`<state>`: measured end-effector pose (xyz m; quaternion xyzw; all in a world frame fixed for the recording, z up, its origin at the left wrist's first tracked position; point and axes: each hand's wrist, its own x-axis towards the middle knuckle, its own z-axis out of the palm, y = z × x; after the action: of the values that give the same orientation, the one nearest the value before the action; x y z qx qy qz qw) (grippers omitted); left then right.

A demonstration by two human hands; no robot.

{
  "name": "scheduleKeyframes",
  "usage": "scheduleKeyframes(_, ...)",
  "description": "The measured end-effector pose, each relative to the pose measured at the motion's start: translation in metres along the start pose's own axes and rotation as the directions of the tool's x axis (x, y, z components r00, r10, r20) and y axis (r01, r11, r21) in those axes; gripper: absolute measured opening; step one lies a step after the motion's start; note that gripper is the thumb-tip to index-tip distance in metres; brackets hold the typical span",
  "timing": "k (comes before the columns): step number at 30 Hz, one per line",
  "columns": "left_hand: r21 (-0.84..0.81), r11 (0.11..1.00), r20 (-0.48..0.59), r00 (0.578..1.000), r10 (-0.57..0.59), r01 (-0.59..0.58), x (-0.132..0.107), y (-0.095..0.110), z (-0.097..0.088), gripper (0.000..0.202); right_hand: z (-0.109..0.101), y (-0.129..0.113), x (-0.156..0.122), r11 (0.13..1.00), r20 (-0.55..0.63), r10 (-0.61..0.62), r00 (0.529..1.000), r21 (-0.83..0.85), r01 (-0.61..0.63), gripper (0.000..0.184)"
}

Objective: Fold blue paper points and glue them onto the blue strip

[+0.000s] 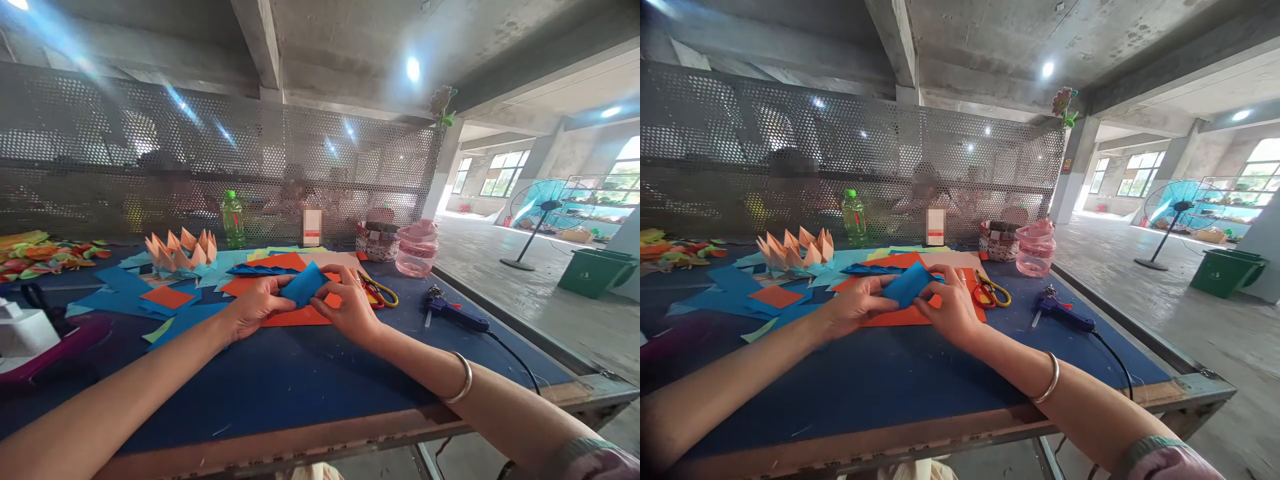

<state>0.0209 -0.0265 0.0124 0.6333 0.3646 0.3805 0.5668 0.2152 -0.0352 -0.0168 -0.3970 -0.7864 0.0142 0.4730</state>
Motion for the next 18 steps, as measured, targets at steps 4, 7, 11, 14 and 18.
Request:
scheduleKeyframes(4,-0.024,1.0,0.018,1.0,0.017,-0.016,-0.0009,-0.0012,0.002,0.046,0.0001,-0.0003,0.0003,0.998,0.019,0.055,0.998,0.031,-0.056,0.007)
scheduleKeyframes(7,-0.006,1.0,0.02,0.999,0.028,-0.028,-0.0014,-0.0014,0.0046,0.046,0.0005,-0.0011,0.0002,0.99,0.058,0.109,0.992,0.085,-0.113,0.007)
scheduleKeyframes(11,0.031,0.999,0.011,0.999,0.04,-0.04,-0.001,-0.0018,0.0069,0.044,0.001,-0.0026,-0.0003,0.979,0.082,0.143,0.986,0.132,-0.153,0.01)
scheduleKeyframes(14,0.02,0.999,0.011,0.999,0.037,-0.038,-0.0004,-0.002,0.0075,0.038,0.0015,-0.0028,-0.0007,0.978,0.079,0.145,0.986,0.143,-0.155,0.011)
scheduleKeyframes(18,-0.001,1.0,-0.017,1.0,0.015,-0.015,-0.0002,-0.0028,0.0077,0.036,0.0019,-0.003,-0.0008,0.977,0.082,0.148,0.986,0.145,-0.159,0.012)
